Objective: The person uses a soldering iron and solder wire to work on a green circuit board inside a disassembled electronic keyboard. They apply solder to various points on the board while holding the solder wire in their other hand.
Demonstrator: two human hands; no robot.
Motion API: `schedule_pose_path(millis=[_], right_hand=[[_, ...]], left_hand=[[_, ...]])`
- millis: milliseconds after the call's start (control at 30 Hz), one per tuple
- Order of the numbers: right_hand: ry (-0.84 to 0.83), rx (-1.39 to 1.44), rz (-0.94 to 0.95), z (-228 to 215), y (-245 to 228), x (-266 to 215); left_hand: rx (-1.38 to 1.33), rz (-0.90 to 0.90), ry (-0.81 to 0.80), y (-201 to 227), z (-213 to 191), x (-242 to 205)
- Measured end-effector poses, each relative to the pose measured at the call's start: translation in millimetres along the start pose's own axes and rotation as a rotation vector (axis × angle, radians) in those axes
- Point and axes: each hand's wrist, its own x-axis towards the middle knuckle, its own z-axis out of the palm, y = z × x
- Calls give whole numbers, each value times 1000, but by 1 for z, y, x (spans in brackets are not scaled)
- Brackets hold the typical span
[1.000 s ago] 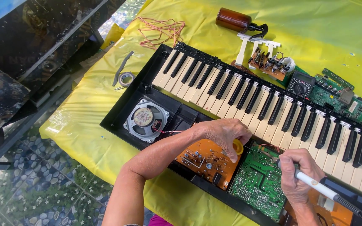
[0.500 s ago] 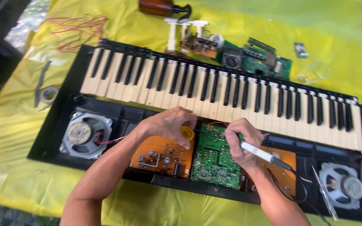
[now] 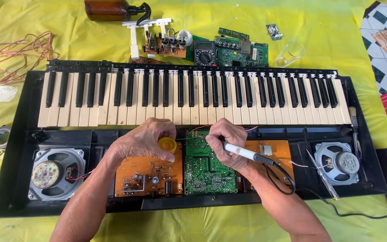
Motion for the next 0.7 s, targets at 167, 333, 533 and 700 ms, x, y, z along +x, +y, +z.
schedule_pose_path(millis=[167, 333, 533, 700], right_hand=[[6, 14, 3, 0, -1, -1], [-2, 18, 2, -1, -1, 0], [-5, 6, 7, -1, 0, -2], [-13, 10, 11, -2, 0, -2]], left_hand=[[12, 23, 17, -7, 4, 2], [32, 39, 38, -6, 4, 1], [72, 19, 42, -3, 3, 3], [70, 9, 47, -1, 0, 1]])
